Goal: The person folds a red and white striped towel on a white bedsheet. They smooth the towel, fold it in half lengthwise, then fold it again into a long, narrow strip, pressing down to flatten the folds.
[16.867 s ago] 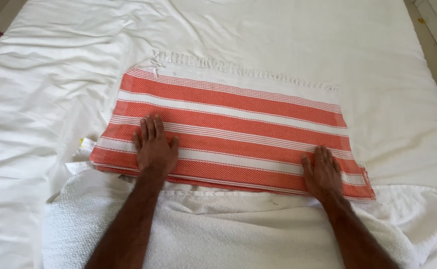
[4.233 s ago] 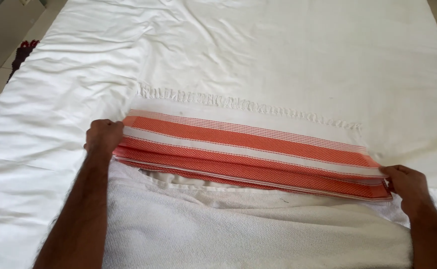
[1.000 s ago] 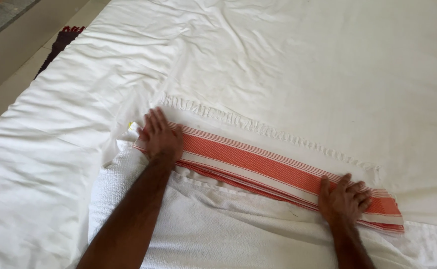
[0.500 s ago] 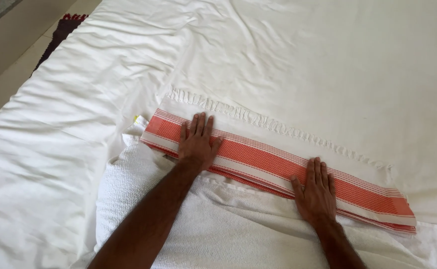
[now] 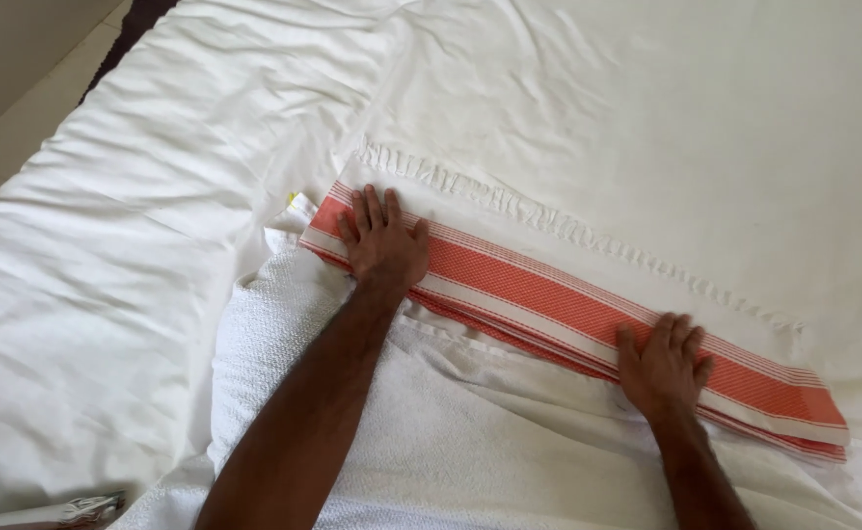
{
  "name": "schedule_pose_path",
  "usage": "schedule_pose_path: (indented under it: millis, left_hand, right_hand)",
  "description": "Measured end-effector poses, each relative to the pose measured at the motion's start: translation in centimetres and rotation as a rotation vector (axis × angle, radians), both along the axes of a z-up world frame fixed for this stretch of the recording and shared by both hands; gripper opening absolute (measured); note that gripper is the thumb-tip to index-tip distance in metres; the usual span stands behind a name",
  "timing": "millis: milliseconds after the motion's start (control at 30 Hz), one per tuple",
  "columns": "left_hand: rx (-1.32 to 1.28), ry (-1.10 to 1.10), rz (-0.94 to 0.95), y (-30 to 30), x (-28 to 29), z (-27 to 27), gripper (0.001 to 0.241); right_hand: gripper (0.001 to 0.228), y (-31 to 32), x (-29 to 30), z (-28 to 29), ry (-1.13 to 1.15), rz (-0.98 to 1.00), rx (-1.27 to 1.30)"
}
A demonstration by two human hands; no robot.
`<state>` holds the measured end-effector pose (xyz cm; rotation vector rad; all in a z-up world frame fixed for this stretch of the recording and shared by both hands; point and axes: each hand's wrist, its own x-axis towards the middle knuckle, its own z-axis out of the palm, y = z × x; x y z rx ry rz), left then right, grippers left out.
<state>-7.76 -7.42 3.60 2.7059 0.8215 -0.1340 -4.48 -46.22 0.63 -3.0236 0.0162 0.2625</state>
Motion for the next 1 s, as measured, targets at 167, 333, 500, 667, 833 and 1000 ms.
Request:
schedule_pose_path:
  millis: [167, 333, 500, 667, 833, 1000]
  left_hand:
    - [0.008, 0.022, -0.110, -1.5, 1.7, -0.1, 0.075]
    - [0.131, -0.018, -0.404, -2.8, 2.6, -3.4, 0.064]
    - [0.062, 0.000, -0.379, -1.5, 2.7, -1.9, 0.065]
    - [0.024, -0.032, -0.332, -0.9, 3.5, -2.5, 0.068]
    - [0.057, -0.110, -0.221, 0.0, 3.4, -2.6, 0.071]
    - [0.147, -0.138, -0.333, -1.5, 4.3, -2.8, 0.066]
  right_hand:
    - [0.083, 6.7, 0.9, -0.6, -0.241, 0.248, 0.149]
    - [0.067, 17.4, 1.2, -0.3, -0.083, 0.665, 0.192]
    - [0.073, 20.4, 3.0, 0.2, -0.027, 0.671, 0.149]
    - [0.082, 19.6, 3.3, 1.0, 0.024, 0.541, 0.126]
    - [0.080, 19.9, 3.1, 1.9, 0.063, 0.406, 0.128]
    - [0.072, 21.1, 4.8, -0.3, -0.070, 0.487, 0.215]
